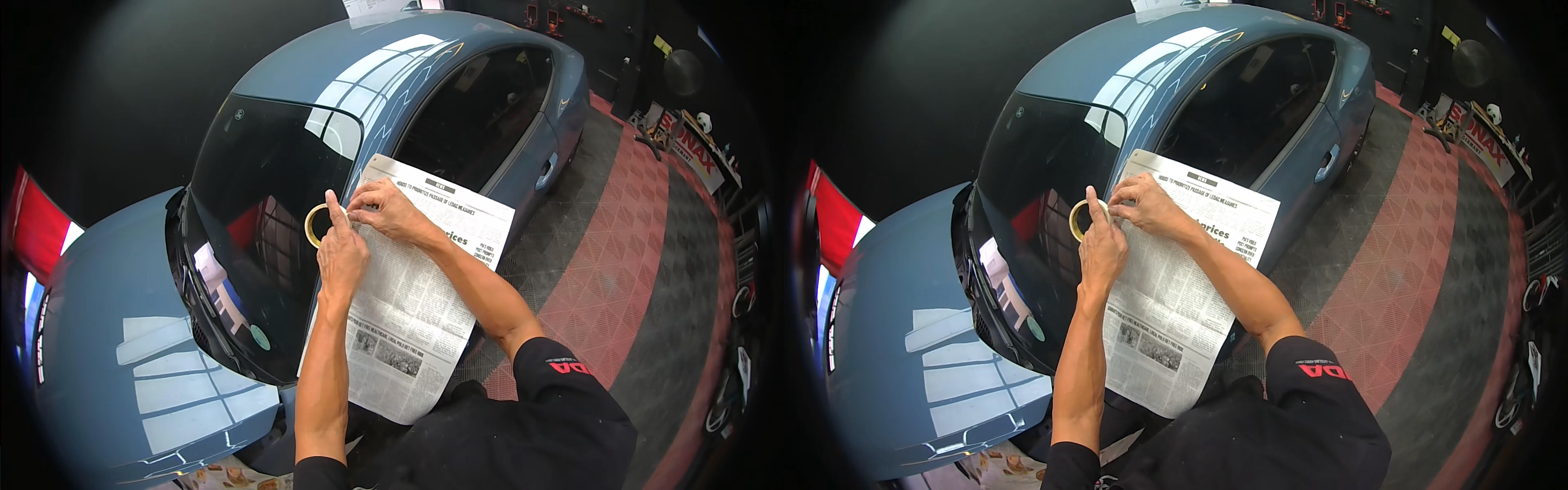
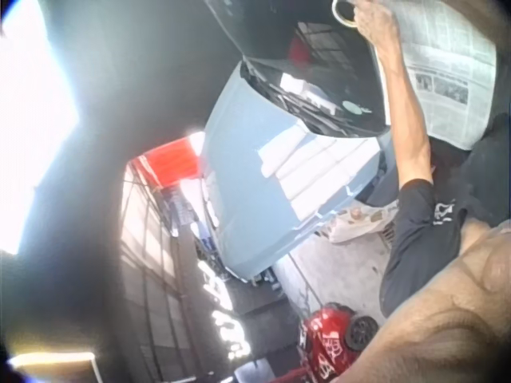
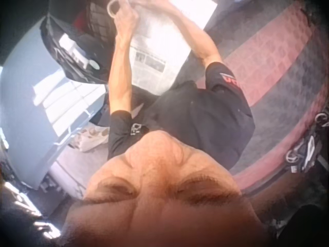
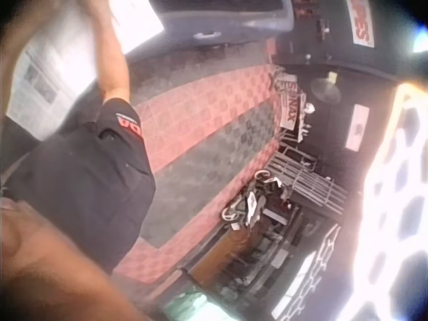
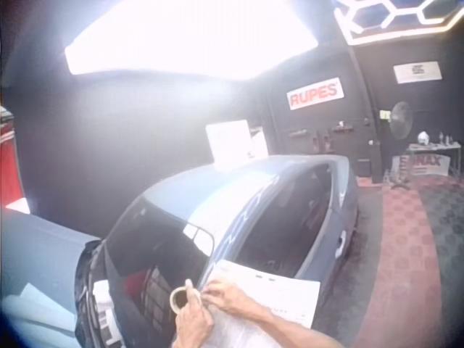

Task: The person tapes newspaper sheets onto the front of a car using masking tape. They place and smooth the paper over the hood and bumper, then apply tape along the edges to secure the coverage.

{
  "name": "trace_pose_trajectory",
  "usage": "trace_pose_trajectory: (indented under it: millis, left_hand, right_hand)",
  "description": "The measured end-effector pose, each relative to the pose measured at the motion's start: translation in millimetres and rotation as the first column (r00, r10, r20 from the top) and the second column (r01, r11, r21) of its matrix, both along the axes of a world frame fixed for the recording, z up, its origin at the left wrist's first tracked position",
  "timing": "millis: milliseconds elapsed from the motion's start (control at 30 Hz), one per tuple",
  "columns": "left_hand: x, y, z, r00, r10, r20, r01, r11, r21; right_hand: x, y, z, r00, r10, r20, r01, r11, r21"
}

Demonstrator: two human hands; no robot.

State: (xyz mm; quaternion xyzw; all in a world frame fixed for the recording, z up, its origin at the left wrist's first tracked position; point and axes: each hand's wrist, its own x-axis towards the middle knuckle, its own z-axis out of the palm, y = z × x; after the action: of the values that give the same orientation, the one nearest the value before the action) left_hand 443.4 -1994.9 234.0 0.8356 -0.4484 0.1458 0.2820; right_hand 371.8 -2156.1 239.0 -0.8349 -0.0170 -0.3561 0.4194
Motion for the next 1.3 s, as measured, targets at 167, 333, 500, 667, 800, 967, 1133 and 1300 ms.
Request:
trace_pose_trajectory:
  millis: [167,333,500,667,800,967,1133,1300]
  left_hand:
    - [-3,-10,-5,0.956,0.068,0.285,-0.087,0.995,0.055]
    - [-7,-6,-13,0.935,0.077,0.347,-0.113,0.990,0.084]
    - [-7,-3,-11,0.941,0.078,0.330,-0.155,0.964,0.215]
    - [4,0,-10,0.959,0.088,0.268,-0.161,0.951,0.263]
    - [1,-4,-1,0.974,0.079,0.210,-0.132,0.959,0.252]
    - [6,-4,4,0.975,0.082,0.208,-0.137,0.954,0.266]
    - [13,-2,14,0.980,0.035,0.195,-0.097,0.943,0.318]
    - [-17,95,11,0.987,0.118,-0.105,-0.085,0.956,0.281]
  right_hand:
    - [15,-4,5,0.992,-0.103,0.068,0.096,0.990,0.102]
    - [30,-18,4,0.942,-0.318,0.110,0.287,0.931,0.227]
    - [50,-29,8,0.837,-0.486,0.254,0.465,0.874,0.140]
    - [59,-27,18,0.814,-0.550,0.186,0.544,0.835,0.086]
    - [61,-33,18,0.798,-0.585,0.142,0.587,0.809,0.033]
    - [57,-19,31,0.788,-0.608,0.102,0.588,0.791,0.171]
    - [49,3,-9,0.790,-0.566,0.235,0.612,0.751,-0.250]
    - [46,-9,-3,0.752,-0.627,0.202,0.654,0.675,-0.342]
